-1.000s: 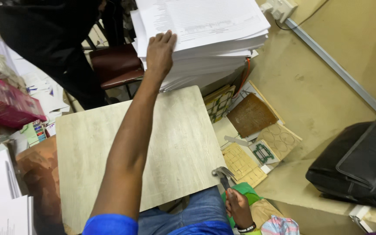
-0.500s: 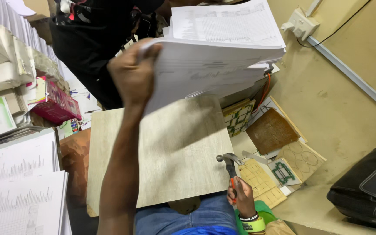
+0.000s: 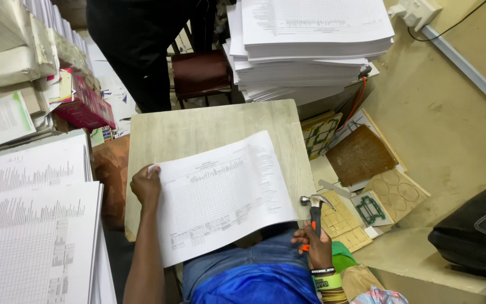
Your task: The person repeatedly hammers a sheet of paper on a small table using a hammer. Another person occasionally hands over new sheets of paper to be hammered. The person places the hammered sheets onto a stack on the table.
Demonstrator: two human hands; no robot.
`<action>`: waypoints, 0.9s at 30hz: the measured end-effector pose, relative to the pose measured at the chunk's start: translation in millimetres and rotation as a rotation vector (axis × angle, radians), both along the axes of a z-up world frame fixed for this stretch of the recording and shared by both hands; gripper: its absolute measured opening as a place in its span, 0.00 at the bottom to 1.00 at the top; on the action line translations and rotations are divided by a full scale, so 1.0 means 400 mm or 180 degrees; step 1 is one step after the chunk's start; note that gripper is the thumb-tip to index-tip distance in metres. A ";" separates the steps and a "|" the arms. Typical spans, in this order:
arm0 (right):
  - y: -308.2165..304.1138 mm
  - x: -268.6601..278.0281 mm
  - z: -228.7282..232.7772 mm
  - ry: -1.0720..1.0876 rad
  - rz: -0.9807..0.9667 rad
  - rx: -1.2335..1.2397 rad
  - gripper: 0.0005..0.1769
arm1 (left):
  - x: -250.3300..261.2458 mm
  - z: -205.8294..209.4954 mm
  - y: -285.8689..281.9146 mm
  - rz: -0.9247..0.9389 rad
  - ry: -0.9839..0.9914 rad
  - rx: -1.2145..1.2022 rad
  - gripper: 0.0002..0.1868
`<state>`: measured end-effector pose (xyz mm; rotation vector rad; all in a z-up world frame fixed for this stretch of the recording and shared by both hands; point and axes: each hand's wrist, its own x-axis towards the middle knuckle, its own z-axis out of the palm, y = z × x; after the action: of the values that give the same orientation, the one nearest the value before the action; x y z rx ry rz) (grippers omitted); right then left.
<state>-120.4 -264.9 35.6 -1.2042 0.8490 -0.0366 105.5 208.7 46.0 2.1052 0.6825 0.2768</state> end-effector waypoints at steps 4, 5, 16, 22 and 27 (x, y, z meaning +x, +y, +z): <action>0.029 0.010 0.004 -0.0097 0.0066 -0.0047 0.18 | -0.019 0.048 -0.020 0.0022 -0.0216 0.0369 0.11; 0.043 0.015 0.024 -0.0124 0.0056 -0.0042 0.15 | -0.060 0.082 -0.060 0.0052 -0.0492 0.0873 0.10; 0.069 0.010 0.147 -0.0841 0.0258 -0.0094 0.24 | -0.572 0.079 -0.398 0.1230 0.0775 -0.5019 0.47; 0.049 0.056 0.180 -0.1091 0.0632 -0.0490 0.27 | -0.459 -0.041 -0.381 0.0864 0.0527 -0.4046 0.30; 0.017 0.148 0.140 -0.0385 0.0921 -0.0579 0.32 | -0.336 -0.019 -0.412 0.0325 0.0621 -0.2477 0.31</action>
<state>-61.1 -257.9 91.5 -1.4717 0.5687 0.0491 -28.9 43.9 38.3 1.3611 0.8456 -0.1344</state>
